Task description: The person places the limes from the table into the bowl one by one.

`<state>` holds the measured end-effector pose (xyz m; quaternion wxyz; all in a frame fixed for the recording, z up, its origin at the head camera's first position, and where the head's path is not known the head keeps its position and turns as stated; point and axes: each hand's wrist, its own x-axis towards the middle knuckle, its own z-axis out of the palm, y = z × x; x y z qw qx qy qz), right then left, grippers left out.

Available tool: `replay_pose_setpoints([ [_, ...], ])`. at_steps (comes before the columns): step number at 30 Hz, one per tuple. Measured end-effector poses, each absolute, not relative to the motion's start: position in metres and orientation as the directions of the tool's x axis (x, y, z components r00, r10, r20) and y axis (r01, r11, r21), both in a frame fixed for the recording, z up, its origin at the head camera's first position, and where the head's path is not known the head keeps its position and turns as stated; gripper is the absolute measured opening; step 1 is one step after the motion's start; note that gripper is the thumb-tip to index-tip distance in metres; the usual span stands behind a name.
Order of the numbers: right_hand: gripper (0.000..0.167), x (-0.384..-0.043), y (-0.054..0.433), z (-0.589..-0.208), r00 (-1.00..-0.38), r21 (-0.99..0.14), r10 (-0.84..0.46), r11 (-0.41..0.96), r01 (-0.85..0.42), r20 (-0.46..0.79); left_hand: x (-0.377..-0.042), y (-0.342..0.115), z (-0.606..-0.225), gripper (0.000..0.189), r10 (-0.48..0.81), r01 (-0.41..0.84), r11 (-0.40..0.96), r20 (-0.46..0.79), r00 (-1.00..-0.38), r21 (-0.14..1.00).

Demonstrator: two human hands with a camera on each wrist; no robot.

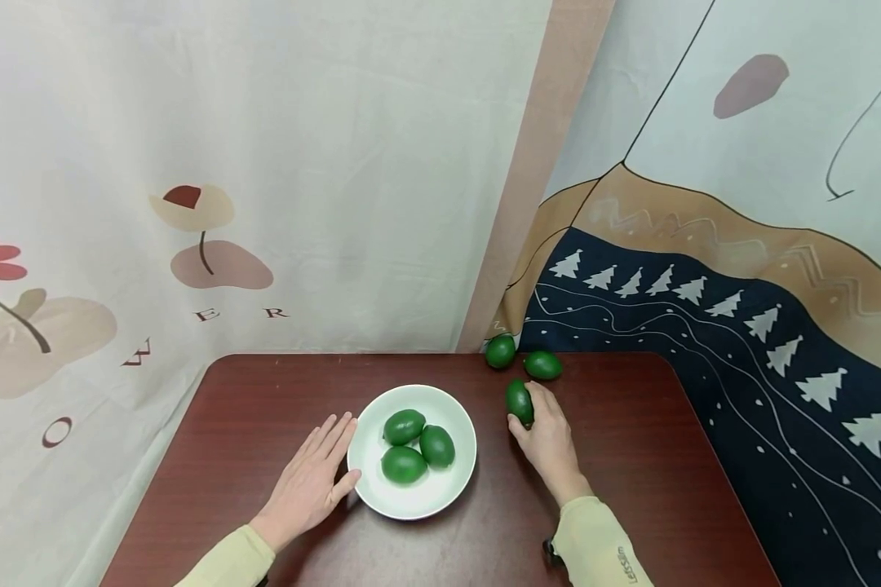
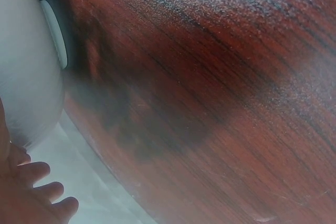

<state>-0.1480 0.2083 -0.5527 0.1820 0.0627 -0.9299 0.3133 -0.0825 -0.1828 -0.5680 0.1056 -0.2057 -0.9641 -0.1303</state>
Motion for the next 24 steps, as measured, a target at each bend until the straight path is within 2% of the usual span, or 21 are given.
replay_pose_setpoints([
  [24, 0.063, -0.135, 0.186, -0.534, -0.914, -0.585, -0.014, 0.765, -0.271, 0.405, -0.082, -0.184, -0.568, 0.078, 0.368, 0.421, 0.881, 0.245, -0.897, 0.215],
])
